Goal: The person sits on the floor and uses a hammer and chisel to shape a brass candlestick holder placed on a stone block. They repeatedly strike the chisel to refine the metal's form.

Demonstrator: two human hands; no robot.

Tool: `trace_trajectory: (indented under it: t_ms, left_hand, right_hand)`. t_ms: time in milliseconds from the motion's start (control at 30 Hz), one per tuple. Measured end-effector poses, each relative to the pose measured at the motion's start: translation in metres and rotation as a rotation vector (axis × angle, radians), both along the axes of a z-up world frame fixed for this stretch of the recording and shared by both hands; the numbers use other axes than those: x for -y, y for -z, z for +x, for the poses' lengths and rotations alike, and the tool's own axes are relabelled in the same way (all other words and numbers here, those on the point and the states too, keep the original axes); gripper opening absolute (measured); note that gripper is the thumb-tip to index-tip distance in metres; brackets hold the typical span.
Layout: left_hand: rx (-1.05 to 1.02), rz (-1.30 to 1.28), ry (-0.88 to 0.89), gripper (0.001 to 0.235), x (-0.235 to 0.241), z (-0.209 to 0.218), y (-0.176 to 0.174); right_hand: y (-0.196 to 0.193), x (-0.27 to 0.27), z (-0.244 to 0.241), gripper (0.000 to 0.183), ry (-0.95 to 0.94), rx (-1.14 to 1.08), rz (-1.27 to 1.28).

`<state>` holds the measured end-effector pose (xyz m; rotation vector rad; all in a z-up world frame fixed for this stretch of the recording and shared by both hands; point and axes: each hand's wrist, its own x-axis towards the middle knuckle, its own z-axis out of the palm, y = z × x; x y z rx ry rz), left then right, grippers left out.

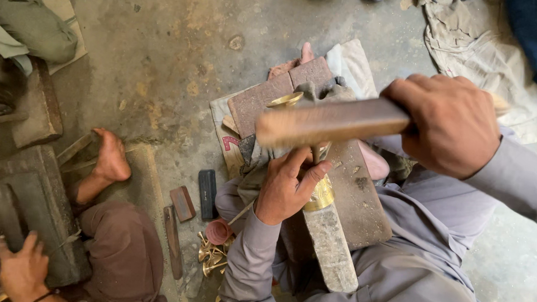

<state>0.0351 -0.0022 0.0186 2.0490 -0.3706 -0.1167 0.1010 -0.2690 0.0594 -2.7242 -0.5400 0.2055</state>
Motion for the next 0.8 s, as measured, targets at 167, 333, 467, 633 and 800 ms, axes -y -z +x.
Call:
trace_trajectory:
  t_ms: [167, 333, 467, 633, 800]
  left_hand:
    - [0.018, 0.028, -0.006, 0.025, 0.000, -0.002, 0.002]
    - [-0.043, -0.057, -0.007, 0.033, 0.000, -0.001, -0.002]
    - [-0.044, -0.017, -0.002, 0.027, 0.000, 0.001, -0.002]
    - [-0.037, -0.028, -0.007, 0.030, -0.002, -0.002, 0.000]
    - [-0.078, -0.053, -0.008, 0.036, 0.000, 0.000, -0.004]
  right_hand:
    - [-0.005, -0.004, 0.000, 0.034, 0.010, 0.001, 0.204]
    - [-0.010, -0.006, -0.001, 0.038, 0.065, -0.079, 0.505]
    - [-0.005, -0.004, 0.000, 0.017, -0.009, -0.022, -0.292]
    - [-0.001, -0.004, 0.002, 0.037, -0.019, -0.033, 0.188]
    - [-0.005, -0.006, 0.001, 0.027, 0.015, 0.028, 0.232]
